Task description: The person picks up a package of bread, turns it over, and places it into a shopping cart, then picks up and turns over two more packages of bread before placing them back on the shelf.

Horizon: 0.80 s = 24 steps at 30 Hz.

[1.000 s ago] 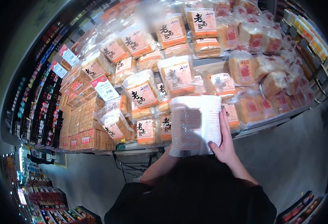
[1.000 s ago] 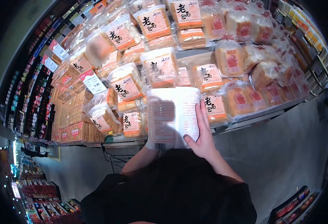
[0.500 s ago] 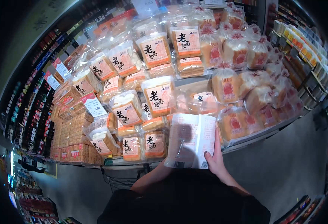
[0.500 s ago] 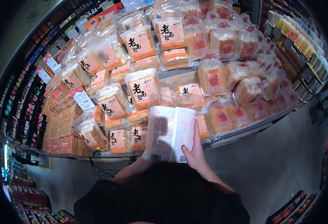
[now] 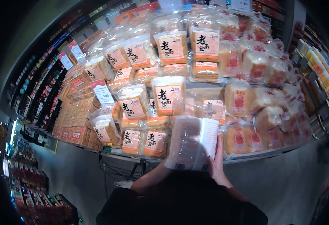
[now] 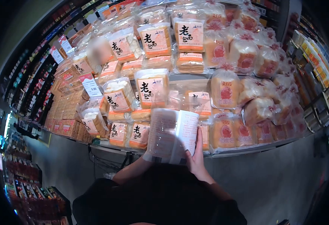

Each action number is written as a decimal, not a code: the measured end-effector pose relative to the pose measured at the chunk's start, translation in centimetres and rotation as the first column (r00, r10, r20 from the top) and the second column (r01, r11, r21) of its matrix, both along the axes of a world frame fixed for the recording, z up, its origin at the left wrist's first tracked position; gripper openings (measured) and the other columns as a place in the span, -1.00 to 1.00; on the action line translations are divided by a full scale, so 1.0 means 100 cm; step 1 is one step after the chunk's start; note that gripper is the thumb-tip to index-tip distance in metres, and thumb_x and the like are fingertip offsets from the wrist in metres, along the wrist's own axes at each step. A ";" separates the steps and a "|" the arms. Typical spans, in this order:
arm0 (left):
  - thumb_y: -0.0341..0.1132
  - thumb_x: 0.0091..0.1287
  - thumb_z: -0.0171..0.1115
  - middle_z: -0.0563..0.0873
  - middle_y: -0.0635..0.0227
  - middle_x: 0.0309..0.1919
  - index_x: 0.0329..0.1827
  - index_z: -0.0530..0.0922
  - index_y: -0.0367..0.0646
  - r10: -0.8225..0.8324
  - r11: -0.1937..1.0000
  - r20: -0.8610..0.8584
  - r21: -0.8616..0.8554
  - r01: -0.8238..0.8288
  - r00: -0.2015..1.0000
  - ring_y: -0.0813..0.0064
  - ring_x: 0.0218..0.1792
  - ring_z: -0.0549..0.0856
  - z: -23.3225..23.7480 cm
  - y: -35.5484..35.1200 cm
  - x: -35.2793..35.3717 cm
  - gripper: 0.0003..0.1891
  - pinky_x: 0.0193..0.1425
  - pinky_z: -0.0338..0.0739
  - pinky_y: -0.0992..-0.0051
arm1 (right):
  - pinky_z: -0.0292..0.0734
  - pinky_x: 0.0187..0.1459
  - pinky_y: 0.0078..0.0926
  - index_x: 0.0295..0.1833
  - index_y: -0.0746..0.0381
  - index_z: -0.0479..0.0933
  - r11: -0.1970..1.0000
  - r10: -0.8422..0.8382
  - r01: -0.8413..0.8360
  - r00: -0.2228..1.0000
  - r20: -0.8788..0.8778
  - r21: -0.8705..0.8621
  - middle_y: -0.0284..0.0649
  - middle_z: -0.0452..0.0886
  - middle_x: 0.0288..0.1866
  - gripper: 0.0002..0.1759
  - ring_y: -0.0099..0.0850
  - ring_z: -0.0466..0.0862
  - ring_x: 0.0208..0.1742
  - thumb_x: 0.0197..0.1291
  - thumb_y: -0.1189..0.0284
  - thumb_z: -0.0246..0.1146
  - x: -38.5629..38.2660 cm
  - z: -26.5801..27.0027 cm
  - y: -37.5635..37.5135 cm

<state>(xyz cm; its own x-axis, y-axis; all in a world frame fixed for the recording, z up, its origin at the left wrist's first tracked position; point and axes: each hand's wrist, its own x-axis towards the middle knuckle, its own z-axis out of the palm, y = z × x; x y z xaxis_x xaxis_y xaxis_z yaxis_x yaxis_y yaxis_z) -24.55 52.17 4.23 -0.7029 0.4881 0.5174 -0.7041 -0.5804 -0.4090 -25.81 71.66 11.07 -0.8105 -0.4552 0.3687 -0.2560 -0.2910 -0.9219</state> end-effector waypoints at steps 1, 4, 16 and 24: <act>0.07 0.44 0.21 0.59 0.40 -0.34 0.10 0.52 -0.23 -0.017 0.999 -0.007 0.038 0.017 1.000 0.53 -0.45 0.59 -0.007 -0.003 -0.004 -0.51 -0.49 0.53 0.51 | -0.16 0.59 -0.24 0.61 0.41 -0.36 1.000 0.001 -0.001 1.000 -0.007 0.001 0.05 -0.20 0.67 0.03 -0.18 -0.07 0.66 0.38 0.14 0.12 -0.001 -0.001 -0.003; 0.04 0.50 0.13 0.62 0.38 -0.26 0.13 0.51 -0.24 0.258 0.923 0.281 -0.354 -0.150 0.925 0.51 -0.34 0.63 -0.008 -0.022 0.020 -0.53 -0.35 0.60 0.47 | -0.18 0.59 -0.22 0.61 0.41 -0.35 0.998 0.046 -0.048 0.998 0.042 0.036 0.05 -0.19 0.67 0.01 -0.18 -0.06 0.66 0.36 0.24 0.14 -0.002 -0.015 -0.011; 0.05 0.60 -0.13 0.50 0.12 0.32 0.46 0.31 -0.19 0.543 0.065 -0.246 -0.941 -0.332 0.803 0.20 0.33 0.50 0.001 -0.021 0.034 -0.43 0.40 0.48 0.17 | -0.12 0.58 -0.24 0.63 0.37 -0.36 0.987 0.146 -0.135 0.980 0.133 -0.088 0.00 -0.08 0.64 -0.02 -0.24 -0.01 0.63 0.32 0.44 0.13 -0.002 -0.001 -0.012; -0.11 0.62 -0.08 0.53 0.16 0.29 0.45 0.31 -0.22 0.562 -0.254 -0.265 -0.957 -0.141 0.784 0.27 0.29 0.54 0.031 -0.010 0.038 -0.52 0.35 0.54 0.25 | -0.15 0.59 -0.26 0.61 0.44 -0.33 0.990 0.129 -0.126 0.990 0.050 -0.061 0.02 -0.09 0.64 -0.04 -0.22 -0.03 0.64 0.32 0.48 0.15 -0.005 -0.008 -0.011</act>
